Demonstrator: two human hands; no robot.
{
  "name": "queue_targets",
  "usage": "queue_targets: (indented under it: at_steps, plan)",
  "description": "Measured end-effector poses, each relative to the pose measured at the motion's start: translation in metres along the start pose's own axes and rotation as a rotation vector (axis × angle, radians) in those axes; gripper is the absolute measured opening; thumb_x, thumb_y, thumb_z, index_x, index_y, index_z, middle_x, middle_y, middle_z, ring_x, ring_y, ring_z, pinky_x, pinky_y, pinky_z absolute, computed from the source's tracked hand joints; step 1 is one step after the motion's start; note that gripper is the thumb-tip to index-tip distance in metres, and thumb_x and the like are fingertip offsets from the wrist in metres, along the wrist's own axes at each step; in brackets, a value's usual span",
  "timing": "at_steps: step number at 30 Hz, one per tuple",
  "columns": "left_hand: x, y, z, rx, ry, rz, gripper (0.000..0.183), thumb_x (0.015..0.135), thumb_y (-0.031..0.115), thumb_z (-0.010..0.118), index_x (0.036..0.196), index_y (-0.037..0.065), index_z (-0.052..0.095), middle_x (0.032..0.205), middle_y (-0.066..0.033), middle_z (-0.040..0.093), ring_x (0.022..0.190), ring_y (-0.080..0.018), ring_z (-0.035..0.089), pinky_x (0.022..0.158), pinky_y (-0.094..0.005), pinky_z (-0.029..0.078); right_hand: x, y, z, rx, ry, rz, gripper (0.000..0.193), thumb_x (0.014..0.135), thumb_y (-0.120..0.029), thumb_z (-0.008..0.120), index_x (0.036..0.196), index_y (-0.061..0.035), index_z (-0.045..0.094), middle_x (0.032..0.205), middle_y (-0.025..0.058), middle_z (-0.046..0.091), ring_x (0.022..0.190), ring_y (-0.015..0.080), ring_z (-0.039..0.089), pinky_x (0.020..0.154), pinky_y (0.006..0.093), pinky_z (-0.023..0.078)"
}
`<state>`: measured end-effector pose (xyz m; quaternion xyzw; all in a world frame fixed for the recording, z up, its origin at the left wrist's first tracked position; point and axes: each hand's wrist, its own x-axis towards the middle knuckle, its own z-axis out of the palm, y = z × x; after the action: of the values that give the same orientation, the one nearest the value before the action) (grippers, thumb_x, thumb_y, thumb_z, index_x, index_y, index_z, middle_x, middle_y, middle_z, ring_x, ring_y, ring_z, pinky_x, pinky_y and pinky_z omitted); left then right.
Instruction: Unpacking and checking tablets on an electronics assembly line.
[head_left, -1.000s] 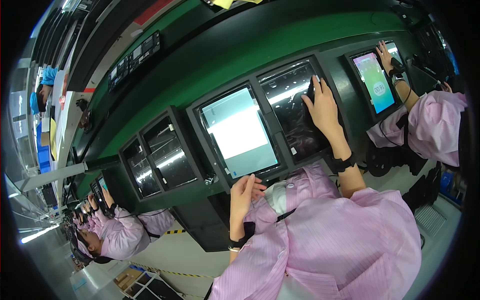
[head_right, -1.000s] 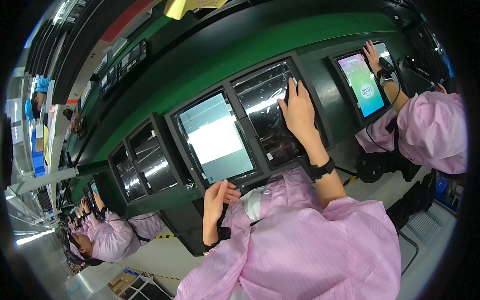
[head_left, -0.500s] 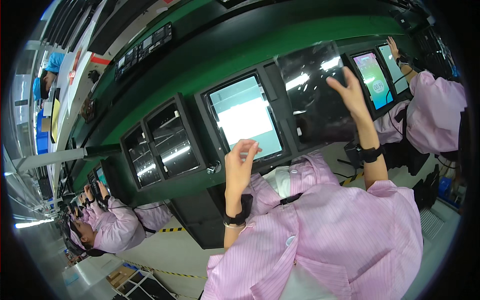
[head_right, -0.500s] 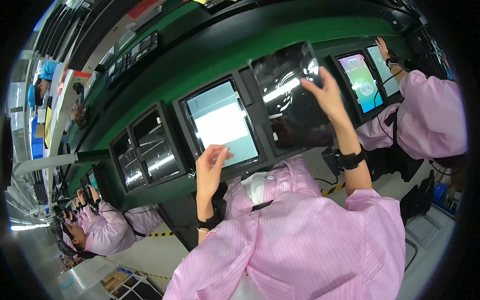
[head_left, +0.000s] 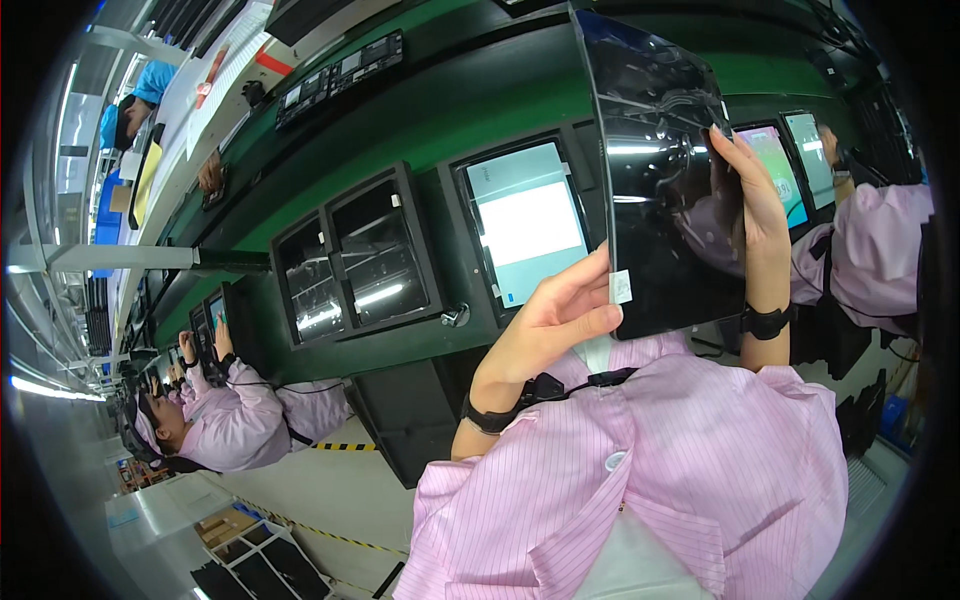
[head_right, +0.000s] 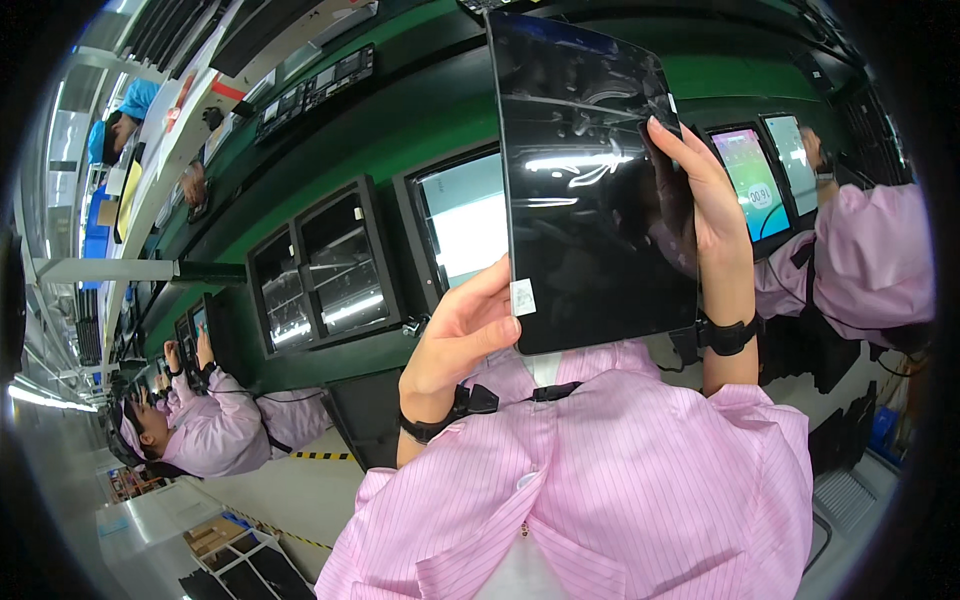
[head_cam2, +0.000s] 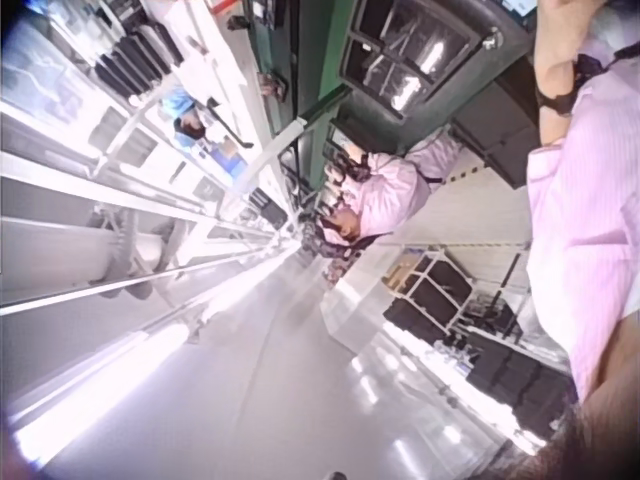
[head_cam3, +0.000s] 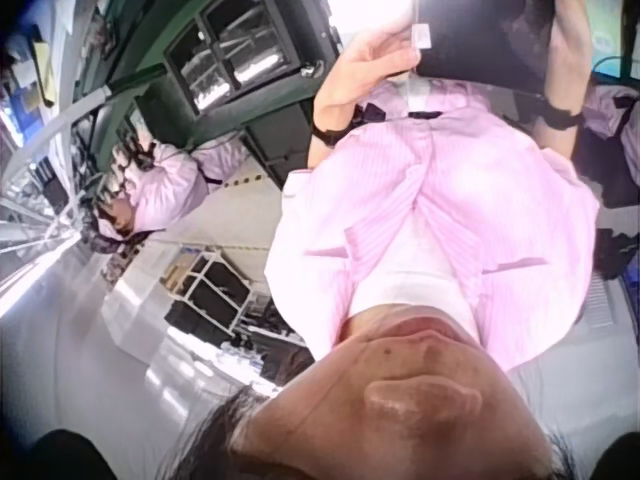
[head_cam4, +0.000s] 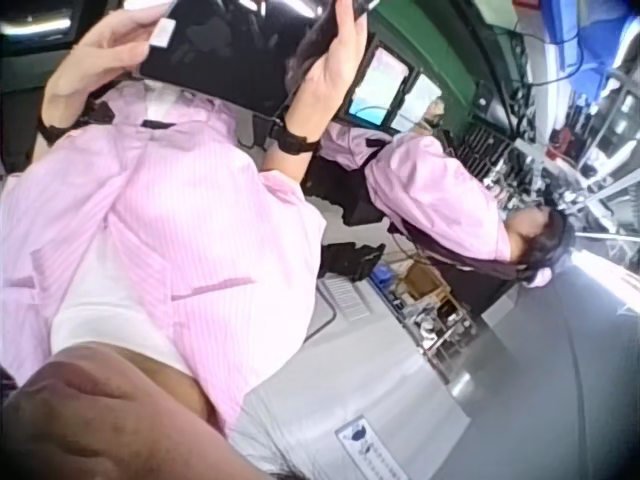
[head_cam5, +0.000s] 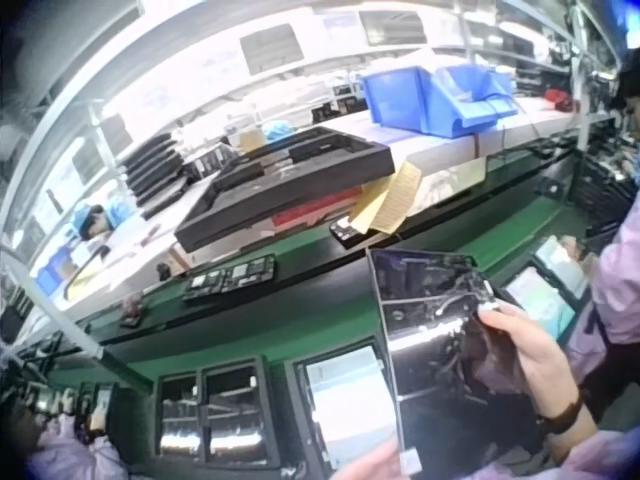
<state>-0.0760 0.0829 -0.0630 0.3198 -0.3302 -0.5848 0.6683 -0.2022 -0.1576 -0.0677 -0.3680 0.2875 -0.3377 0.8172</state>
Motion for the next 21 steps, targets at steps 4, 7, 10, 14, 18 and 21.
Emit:
queue_targets:
  at_steps: [4, 7, 10, 14, 18, 21]
  plan:
    - [-0.003, 0.040, 0.000, 0.546, 0.342, 0.073, 0.067, 0.081, 0.004, 0.063, 0.139, -0.004, 0.031, 0.138, -0.0156, 0.042, 0.122, -0.0207, 0.044, 0.101, -0.0317, 0.034, -0.017, -0.008, 0.027, -0.251, -0.122, -0.216, 0.039, 0.083, -0.006, 0.066, 0.119, 0.0015, 0.052, 0.108, 0.0042, 0.060, 0.100, 0.0107, 0.057, 0.086, 0.0226, 0.044]
    - [-0.002, 0.086, 0.007, 1.307, 0.548, 0.625, 0.089, 0.060, 0.019, 0.081, 0.134, -0.003, 0.038, 0.143, -0.0203, 0.034, 0.134, -0.0364, 0.030, 0.108, -0.0418, 0.026, -0.039, -0.013, 0.050, -0.842, -0.322, -0.574, 0.032, 0.078, -0.006, 0.070, 0.107, -0.0027, 0.058, 0.097, 0.0056, 0.063, 0.082, 0.0127, 0.062, 0.073, 0.0248, 0.047]
    - [0.007, 0.107, 0.011, 1.505, 0.341, 0.492, 0.085, 0.055, 0.022, 0.085, 0.129, 0.001, 0.048, 0.131, -0.0182, 0.050, 0.120, -0.0298, 0.050, 0.098, -0.0372, 0.039, -0.040, -0.017, 0.071, -1.191, -0.865, -0.960, 0.028, 0.068, -0.009, 0.076, 0.092, -0.0069, 0.063, 0.075, 0.0053, 0.062, 0.060, 0.0208, 0.061, 0.059, 0.0298, 0.048]
    - [0.012, 0.088, 0.011, 1.255, 0.334, 0.465, 0.019, 0.071, 0.005, 0.075, 0.088, -0.001, 0.068, 0.078, -0.0124, 0.068, 0.069, -0.0225, 0.068, 0.064, -0.0266, 0.053, -0.028, -0.026, 0.083, -1.325, -0.767, -1.272, 0.036, 0.061, -0.014, 0.079, 0.093, -0.0078, 0.064, 0.076, 0.0042, 0.063, 0.066, 0.0249, 0.061, 0.063, 0.0324, 0.049]
    - [0.017, 0.061, 0.015, 0.734, 0.880, 0.677, 0.015, 0.082, 0.008, 0.070, 0.088, -0.006, 0.066, 0.078, -0.0023, 0.065, 0.068, -0.0060, 0.057, 0.061, -0.0209, 0.046, -0.014, -0.010, 0.088, -0.933, -0.034, -1.199, 0.068, 0.069, -0.011, 0.077, 0.128, -0.0018, 0.044, 0.134, 0.0137, 0.044, 0.125, 0.0274, 0.040, 0.106, 0.0383, 0.029]
    - [0.025, 0.046, 0.021, 0.231, 1.169, 0.752, 0.024, 0.091, 0.018, 0.060, 0.100, -0.005, 0.061, 0.088, -0.0041, 0.062, 0.079, -0.0072, 0.055, 0.071, -0.0238, 0.045, -0.002, 0.028, 0.094, -0.064, 0.070, -0.526, 0.061, 0.088, -0.017, 0.063, 0.138, -0.0015, 0.031, 0.140, 0.0110, 0.035, 0.130, 0.0236, 0.033, 0.107, 0.0334, 0.028]
